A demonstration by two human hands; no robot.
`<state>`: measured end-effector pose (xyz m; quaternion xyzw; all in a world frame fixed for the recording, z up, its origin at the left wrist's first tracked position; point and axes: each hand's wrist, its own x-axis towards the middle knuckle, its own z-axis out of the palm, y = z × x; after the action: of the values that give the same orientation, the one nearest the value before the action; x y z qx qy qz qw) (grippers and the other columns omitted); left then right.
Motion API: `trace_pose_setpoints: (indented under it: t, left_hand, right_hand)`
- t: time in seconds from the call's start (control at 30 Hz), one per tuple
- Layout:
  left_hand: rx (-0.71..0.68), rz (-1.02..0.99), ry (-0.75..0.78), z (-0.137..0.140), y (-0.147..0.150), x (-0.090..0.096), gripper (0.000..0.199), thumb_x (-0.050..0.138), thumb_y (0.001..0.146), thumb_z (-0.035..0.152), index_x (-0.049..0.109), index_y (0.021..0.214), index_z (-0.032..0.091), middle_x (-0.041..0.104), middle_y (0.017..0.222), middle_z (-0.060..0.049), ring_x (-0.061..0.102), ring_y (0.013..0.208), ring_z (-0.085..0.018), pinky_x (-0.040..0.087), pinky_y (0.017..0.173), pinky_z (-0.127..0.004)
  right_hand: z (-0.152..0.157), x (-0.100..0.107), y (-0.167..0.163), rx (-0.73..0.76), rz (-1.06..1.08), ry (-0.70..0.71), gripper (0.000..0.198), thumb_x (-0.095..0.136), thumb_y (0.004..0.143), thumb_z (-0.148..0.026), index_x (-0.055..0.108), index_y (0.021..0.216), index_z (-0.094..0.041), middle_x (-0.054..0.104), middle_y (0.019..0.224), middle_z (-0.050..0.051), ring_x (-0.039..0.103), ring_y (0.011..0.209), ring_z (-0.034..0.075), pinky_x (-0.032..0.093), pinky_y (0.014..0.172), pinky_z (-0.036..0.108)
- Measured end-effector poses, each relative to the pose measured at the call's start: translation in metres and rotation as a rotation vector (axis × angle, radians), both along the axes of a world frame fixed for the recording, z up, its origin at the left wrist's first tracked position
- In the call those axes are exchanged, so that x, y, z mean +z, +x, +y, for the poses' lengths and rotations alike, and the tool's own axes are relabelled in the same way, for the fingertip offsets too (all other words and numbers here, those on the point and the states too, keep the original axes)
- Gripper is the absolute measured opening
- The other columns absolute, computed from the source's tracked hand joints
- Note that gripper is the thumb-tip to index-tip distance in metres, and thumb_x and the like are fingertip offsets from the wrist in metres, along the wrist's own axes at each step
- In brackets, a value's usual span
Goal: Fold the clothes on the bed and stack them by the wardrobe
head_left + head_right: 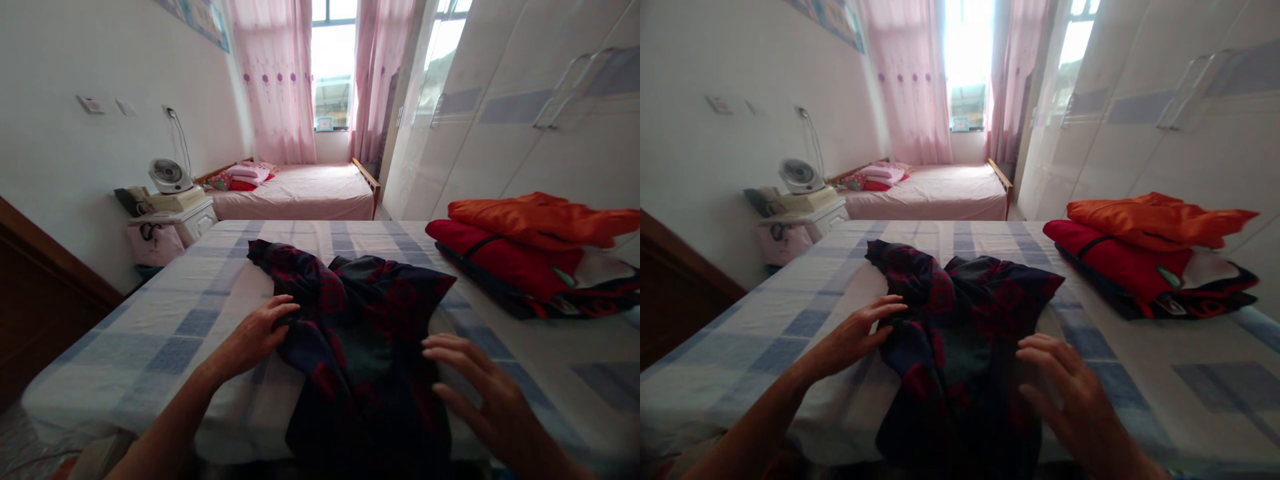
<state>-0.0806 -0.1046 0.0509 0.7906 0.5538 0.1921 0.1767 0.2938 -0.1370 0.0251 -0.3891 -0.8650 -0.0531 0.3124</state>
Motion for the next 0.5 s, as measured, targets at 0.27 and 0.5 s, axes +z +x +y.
trace_pose_setpoints:
  t: [0.27,0.5]
  left_hand:
    - [-0.025,-0.037,0.004,0.0,-0.003,-0.022,0.025,0.055,0.079,0.027,0.065,0.101,0.023,0.052,0.13,-0.007,0.053,0.114,-0.02,0.042,0.099,-0.035]
    - [0.107,-0.179,0.029,-0.002,0.006,-0.015,0.018,0.042,0.086,0.028,0.058,0.088,0.02,0.062,0.08,0.0,0.059,0.074,-0.013,0.046,0.071,-0.024]
  right_hand:
    - [-0.031,-0.011,-0.029,0.243,-0.255,-0.004,0.057,0.064,0.073,-0.042,0.052,0.125,-0.023,0.052,0.128,0.006,0.048,0.12,0.021,0.047,0.093,0.031]
    - [-0.028,-0.01,-0.039,0.285,-0.151,-0.074,0.018,0.052,0.08,-0.014,0.062,0.094,-0.021,0.064,0.105,0.002,0.055,0.111,0.014,0.047,0.093,0.024]
